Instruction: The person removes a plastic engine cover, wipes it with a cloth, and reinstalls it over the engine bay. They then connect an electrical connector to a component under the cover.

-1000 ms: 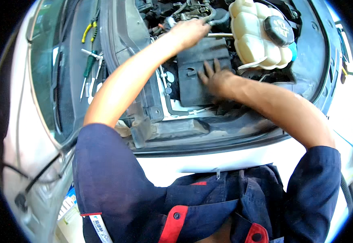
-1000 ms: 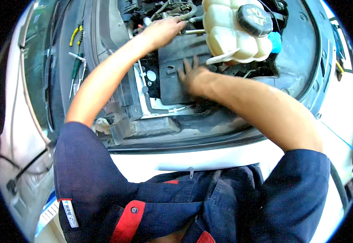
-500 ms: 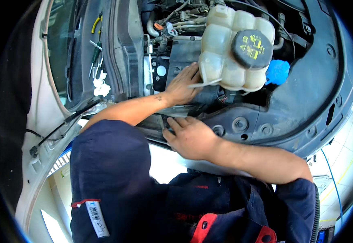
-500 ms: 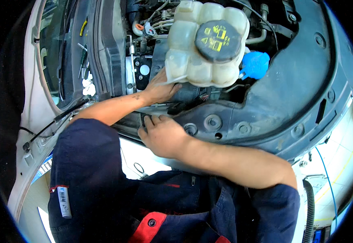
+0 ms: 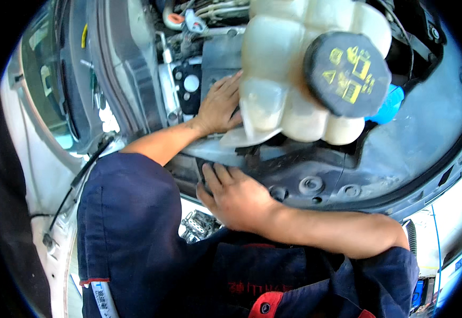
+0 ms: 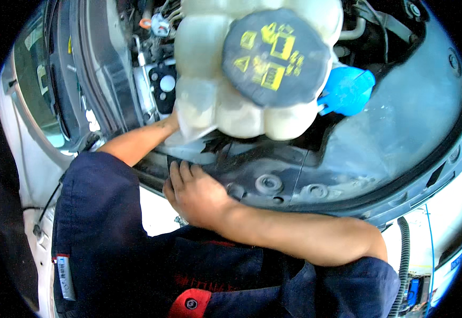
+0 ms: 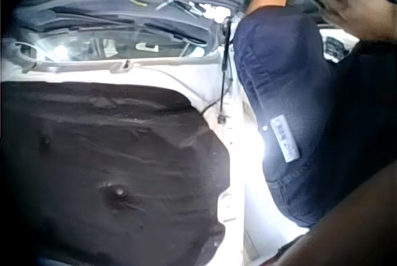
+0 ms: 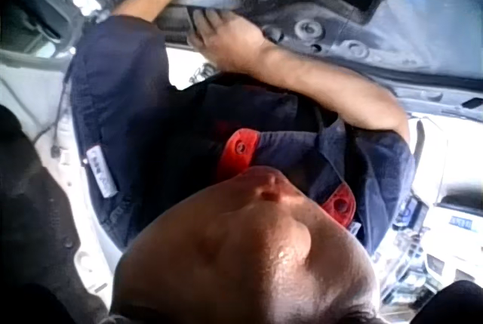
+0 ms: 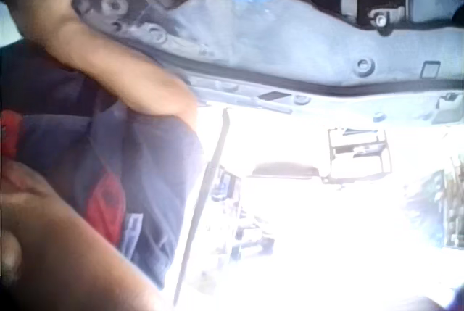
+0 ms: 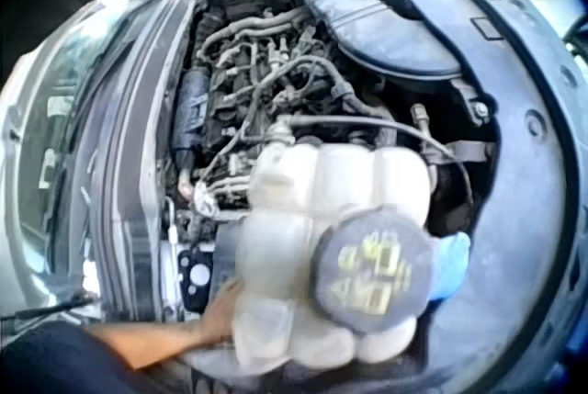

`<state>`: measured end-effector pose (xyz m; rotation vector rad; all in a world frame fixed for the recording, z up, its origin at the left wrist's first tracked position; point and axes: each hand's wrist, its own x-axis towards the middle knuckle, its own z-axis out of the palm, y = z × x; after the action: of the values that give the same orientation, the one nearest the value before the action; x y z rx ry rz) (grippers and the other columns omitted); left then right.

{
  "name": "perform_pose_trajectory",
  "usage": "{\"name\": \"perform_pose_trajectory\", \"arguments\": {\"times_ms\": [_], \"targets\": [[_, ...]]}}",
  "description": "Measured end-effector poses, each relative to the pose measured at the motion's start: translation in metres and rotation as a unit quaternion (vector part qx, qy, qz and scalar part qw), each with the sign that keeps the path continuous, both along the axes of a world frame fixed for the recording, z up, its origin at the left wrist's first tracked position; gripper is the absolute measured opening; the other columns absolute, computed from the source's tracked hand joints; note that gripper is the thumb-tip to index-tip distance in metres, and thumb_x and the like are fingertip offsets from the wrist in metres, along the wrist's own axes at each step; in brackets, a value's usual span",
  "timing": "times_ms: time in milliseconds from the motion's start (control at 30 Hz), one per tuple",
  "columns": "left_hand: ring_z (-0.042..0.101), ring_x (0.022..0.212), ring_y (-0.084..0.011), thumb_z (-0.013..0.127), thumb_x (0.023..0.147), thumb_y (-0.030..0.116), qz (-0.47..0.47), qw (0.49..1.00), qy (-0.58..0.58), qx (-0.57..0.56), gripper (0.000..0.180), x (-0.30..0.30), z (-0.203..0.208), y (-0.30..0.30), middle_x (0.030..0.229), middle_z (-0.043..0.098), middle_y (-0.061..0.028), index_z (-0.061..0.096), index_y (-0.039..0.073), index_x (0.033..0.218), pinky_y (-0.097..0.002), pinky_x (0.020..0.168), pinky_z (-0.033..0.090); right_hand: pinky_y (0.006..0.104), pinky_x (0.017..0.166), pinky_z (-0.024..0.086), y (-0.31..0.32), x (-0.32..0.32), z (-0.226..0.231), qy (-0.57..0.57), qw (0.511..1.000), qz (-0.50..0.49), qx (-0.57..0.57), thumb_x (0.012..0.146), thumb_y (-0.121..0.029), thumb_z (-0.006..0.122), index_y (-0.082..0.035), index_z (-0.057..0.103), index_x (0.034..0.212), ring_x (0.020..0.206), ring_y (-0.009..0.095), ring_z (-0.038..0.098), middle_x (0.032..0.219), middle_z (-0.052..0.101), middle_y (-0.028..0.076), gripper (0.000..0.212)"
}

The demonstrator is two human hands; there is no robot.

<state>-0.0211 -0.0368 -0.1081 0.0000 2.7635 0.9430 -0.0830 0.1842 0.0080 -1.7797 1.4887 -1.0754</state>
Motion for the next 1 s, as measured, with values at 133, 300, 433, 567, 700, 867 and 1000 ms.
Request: {"name": "perform_pose_trajectory", "arguments": {"times_ms": [133, 300, 433, 567, 700, 867, 1000], "targets": [[0.035, 0.138, -0.0338, 0.062, 0.081, 0.02, -0.02, 0.992, -0.046, -0.114, 0.059, -0.014, 0.016, -0.002, 0.146, 0.04, -0.0162, 0.045, 0.007, 0.136, -0.0487, 0.11, 0.029, 0.043, 0.09, 0.048, -0.012, -0.006, 0.006, -0.009, 1.0, 0.011, 0.019, 0.088, -0.018, 0.048, 0.001, 0.059, 0.119, 0.107, 0.037, 0.06, 0.122, 0.057, 0.029, 0.038], [0.036, 0.137, -0.0355, 0.053, 0.092, 0.022, 0.239, 0.943, 0.051, -0.227, 0.052, -0.051, 0.011, -0.005, 0.144, 0.041, -0.0235, 0.043, -0.005, 0.135, -0.0449, 0.114, 0.028, 0.0445, 0.09, 0.049, -0.019, -0.014, 0.019, 0.007, 0.997, 0.065, 0.038, 0.088, -0.03, 0.056, -0.005, 0.058, 0.112, 0.108, 0.037, 0.059, 0.124, 0.055, 0.026, 0.035], [0.031, 0.139, -0.0415, 0.038, 0.097, 0.037, 0.309, 0.897, -0.115, -0.294, 0.059, -0.08, -0.03, -0.036, 0.145, 0.039, -0.0262, 0.043, -0.009, 0.135, -0.0473, 0.116, 0.023, 0.0446, 0.093, 0.048, -0.019, -0.011, 0.021, 0.011, 0.998, 0.057, 0.023, 0.088, -0.029, 0.053, -0.003, 0.059, 0.114, 0.11, 0.036, 0.058, 0.128, 0.053, 0.025, 0.037], [0.02, 0.141, -0.0475, 0.036, 0.098, 0.04, 0.312, 0.906, -0.117, -0.26, 0.062, -0.092, -0.014, -0.003, 0.149, 0.036, -0.0209, 0.04, -0.006, 0.14, -0.0589, 0.115, 0.012, 0.0448, 0.096, 0.047, -0.014, -0.014, 0.012, 0.005, 0.997, 0.069, 0.037, 0.087, -0.026, 0.049, -0.003, 0.061, 0.115, 0.112, 0.036, 0.057, 0.133, 0.051, 0.025, 0.039], [0.018, 0.142, -0.0469, 0.037, 0.097, 0.041, 0.318, 0.888, -0.135, -0.304, 0.065, -0.094, -0.027, 0.002, 0.149, 0.036, -0.021, 0.037, -0.005, 0.142, -0.0587, 0.116, 0.011, 0.0454, 0.093, 0.048, -0.007, -0.012, 0.008, 0.018, 0.997, 0.067, 0.039, 0.087, -0.023, 0.049, -0.002, 0.06, 0.121, 0.113, 0.038, 0.057, 0.131, 0.052, 0.027, 0.042], [0.024, 0.141, -0.0447, 0.041, 0.095, 0.041, 0.33, 0.885, -0.149, -0.292, 0.064, -0.097, -0.021, 0.0, 0.149, 0.037, -0.0201, 0.041, -0.005, 0.14, -0.0554, 0.116, 0.014, 0.0448, 0.092, 0.049, -0.016, -0.016, 0.017, 0.038, 0.994, 0.089, 0.058, 0.086, -0.024, 0.051, -0.005, 0.057, 0.126, 0.114, 0.037, 0.057, 0.13, 0.053, 0.026, 0.044], [0.027, 0.14, -0.0433, 0.042, 0.093, 0.043, 0.2, 0.908, -0.227, -0.289, 0.065, -0.126, 0.011, -0.011, 0.147, 0.038, -0.0209, 0.043, -0.006, 0.138, -0.0533, 0.117, 0.014, 0.0443, 0.093, 0.049, -0.022, -0.027, 0.029, 0.054, 0.996, 0.061, 0.039, 0.087, -0.029, 0.054, -0.006, 0.057, 0.123, 0.113, 0.034, 0.058, 0.127, 0.056, 0.023, 0.042]]}}
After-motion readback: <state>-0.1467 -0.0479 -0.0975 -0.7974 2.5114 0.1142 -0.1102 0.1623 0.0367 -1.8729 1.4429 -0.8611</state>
